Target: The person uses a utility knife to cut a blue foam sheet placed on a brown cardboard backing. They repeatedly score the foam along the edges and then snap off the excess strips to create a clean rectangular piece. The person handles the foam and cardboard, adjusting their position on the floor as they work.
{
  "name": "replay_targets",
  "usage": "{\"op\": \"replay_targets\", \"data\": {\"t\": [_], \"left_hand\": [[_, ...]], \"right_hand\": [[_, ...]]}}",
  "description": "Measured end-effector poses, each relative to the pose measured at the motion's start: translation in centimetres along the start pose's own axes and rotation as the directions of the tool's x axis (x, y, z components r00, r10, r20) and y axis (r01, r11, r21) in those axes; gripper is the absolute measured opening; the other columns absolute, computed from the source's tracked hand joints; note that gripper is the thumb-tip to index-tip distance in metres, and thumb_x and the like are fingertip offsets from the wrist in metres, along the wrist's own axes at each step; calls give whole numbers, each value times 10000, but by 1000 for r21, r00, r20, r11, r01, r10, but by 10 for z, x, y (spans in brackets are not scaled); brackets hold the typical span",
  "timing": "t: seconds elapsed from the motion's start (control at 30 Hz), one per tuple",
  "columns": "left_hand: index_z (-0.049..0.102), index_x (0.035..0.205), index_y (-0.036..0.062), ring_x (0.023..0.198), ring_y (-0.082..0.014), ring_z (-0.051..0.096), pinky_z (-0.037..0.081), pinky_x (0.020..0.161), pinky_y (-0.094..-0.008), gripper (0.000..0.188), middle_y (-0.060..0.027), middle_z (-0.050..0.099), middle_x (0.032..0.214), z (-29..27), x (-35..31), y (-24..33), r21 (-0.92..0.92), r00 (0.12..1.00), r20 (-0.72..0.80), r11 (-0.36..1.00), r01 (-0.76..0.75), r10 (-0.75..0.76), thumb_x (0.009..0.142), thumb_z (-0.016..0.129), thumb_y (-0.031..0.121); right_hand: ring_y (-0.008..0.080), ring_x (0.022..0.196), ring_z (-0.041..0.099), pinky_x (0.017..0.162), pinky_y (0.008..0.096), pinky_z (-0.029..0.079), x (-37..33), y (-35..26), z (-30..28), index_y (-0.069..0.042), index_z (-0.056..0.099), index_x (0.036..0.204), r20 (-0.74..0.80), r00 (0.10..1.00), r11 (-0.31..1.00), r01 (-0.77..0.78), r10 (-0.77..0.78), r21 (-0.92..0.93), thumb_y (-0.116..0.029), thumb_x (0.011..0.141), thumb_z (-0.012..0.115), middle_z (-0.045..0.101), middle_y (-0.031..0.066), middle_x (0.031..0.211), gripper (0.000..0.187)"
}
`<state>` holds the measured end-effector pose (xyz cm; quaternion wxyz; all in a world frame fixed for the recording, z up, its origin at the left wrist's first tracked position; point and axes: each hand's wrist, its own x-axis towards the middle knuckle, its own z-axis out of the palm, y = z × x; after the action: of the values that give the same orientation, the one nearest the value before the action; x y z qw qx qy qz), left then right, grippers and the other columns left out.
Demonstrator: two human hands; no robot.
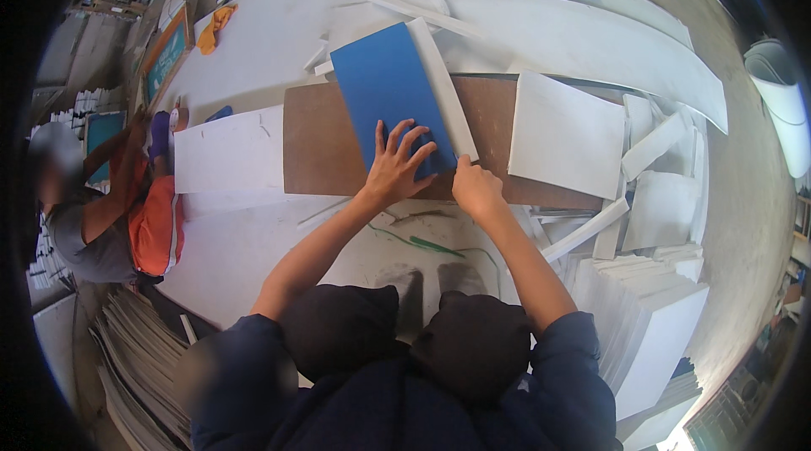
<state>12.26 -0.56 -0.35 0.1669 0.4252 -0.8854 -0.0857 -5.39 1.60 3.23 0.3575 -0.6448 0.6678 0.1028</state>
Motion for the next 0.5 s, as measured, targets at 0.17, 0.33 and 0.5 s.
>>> {"op": "replay_targets", "data": {"t": [0.17,0.33,0.5], "left_hand": [[499,1066,187,1231,-301,269,152,977,-646,512,-55,372,1241,1,1,2,5,1000,9,1000,0,0,631,723,339],[489,1071,190,1233,-302,265,145,981,-645,518,-54,366,1244,2,0,1,7,1000,13,1000,-4,3,633,721,341],[482,1067,194,1233,-304,267,134,987,-642,516,-52,369,1240,3,0,-1,4,1000,-1,1000,-5,5,634,719,342]], "right_hand": [[404,789,615,678,492,485,-13,7,12,-7,427,969,-83,996,999,22,-20,26,-154,858,428,622,243,801,184],[399,748,620,653,497,484,-21,13,30,-22,423,940,-146,989,1000,15,-15,0,-175,867,440,622,232,742,171],[397,717,621,628,498,483,-37,13,41,-34,432,933,-164,986,1000,-5,6,5,-210,877,442,620,230,719,184]]}}
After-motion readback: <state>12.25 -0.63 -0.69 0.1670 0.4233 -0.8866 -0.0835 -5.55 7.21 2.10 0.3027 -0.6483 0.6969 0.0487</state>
